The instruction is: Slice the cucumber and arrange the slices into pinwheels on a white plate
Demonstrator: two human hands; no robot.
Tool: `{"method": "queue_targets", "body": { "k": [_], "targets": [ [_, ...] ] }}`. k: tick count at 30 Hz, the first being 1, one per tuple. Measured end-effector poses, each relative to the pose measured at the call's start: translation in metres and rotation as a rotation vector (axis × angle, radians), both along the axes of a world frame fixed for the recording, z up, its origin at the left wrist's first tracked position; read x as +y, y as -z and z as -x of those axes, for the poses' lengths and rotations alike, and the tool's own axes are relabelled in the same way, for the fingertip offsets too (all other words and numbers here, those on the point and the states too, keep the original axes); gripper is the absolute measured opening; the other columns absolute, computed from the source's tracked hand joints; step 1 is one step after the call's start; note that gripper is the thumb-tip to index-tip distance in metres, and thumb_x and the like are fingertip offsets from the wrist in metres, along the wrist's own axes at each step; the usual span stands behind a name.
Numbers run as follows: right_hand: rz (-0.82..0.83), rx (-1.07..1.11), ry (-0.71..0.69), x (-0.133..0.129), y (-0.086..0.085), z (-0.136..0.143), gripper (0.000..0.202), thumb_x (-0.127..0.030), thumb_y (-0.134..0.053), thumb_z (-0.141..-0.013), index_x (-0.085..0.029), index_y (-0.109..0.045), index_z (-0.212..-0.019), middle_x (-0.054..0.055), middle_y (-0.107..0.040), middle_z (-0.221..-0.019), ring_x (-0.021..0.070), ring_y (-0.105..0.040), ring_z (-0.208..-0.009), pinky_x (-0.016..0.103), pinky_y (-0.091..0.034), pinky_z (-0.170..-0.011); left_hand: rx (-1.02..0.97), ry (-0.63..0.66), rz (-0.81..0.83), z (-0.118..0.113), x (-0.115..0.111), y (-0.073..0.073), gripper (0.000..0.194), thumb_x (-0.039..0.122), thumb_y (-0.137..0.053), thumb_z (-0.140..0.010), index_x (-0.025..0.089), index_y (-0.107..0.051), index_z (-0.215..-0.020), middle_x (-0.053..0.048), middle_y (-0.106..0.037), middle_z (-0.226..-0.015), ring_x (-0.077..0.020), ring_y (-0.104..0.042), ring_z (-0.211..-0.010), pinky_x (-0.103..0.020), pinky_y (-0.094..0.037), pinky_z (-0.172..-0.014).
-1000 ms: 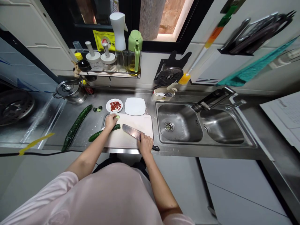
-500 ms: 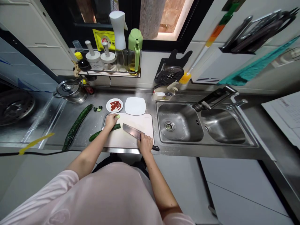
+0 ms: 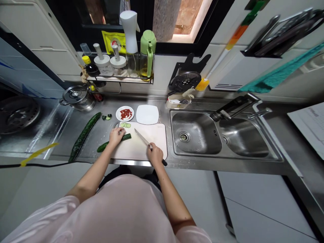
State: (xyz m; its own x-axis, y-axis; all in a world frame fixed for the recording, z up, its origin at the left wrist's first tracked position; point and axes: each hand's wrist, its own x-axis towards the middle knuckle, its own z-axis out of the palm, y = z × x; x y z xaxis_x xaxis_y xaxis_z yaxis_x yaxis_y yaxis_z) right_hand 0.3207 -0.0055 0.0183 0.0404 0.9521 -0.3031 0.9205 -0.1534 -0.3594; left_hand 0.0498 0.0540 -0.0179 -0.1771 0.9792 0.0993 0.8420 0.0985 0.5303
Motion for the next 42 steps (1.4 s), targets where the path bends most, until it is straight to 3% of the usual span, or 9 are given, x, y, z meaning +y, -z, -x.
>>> {"method": "queue_targets", "body": {
  "k": [10, 17, 26, 42],
  "targets": [
    [0.078, 0.072, -0.152, 0.008, -0.003, 0.022, 0.031, -0.036, -0.037, -0.097, -0.023, -0.063, -0.105, 0.005, -0.070, -0.096, 0.0183, -0.062, -0.090, 0.024, -0.033, -0.067, -0.066, 0.237, -0.070, 0.000, -0.017, -0.001, 0.021, 0.037, -0.058, -0.086, 0.024, -0.072, -0.096, -0.005, -0.067, -0.096, -0.0208, -0.059, -0.095, -0.036, -0.045, -0.090],
    [0.125, 0.004, -0.220, 0.008, -0.007, 0.039, 0.031, -0.035, -0.034, -0.098, -0.021, -0.061, -0.103, 0.007, -0.069, -0.097, 0.0195, -0.062, -0.091, 0.025, -0.035, -0.068, -0.097, 0.306, -0.076, -0.004, -0.019, -0.001, 0.023, 0.036, -0.055, -0.089, 0.025, -0.073, -0.096, -0.004, -0.067, -0.097, -0.0176, -0.060, -0.094, -0.033, -0.046, -0.089],
    [0.146, -0.018, -0.271, 0.004, -0.008, 0.054, 0.027, -0.032, -0.034, -0.098, -0.022, -0.056, -0.109, 0.007, -0.069, -0.099, 0.0191, -0.063, -0.091, 0.025, -0.036, -0.069, -0.054, 0.339, 0.017, -0.007, -0.023, -0.006, 0.025, 0.037, -0.054, -0.090, 0.028, -0.071, -0.106, -0.004, -0.066, -0.106, -0.0173, -0.059, -0.102, -0.030, -0.046, -0.092],
    [0.140, -0.005, -0.300, 0.009, -0.010, 0.062, 0.028, -0.030, -0.033, -0.098, -0.019, -0.057, -0.108, 0.009, -0.069, -0.098, 0.0209, -0.064, -0.091, 0.026, -0.038, -0.071, -0.039, 0.346, 0.003, -0.009, -0.025, -0.004, 0.028, 0.035, -0.049, -0.092, 0.027, -0.069, -0.112, -0.005, -0.065, -0.106, -0.0173, -0.058, -0.101, -0.030, -0.046, -0.091]
  ]
}}
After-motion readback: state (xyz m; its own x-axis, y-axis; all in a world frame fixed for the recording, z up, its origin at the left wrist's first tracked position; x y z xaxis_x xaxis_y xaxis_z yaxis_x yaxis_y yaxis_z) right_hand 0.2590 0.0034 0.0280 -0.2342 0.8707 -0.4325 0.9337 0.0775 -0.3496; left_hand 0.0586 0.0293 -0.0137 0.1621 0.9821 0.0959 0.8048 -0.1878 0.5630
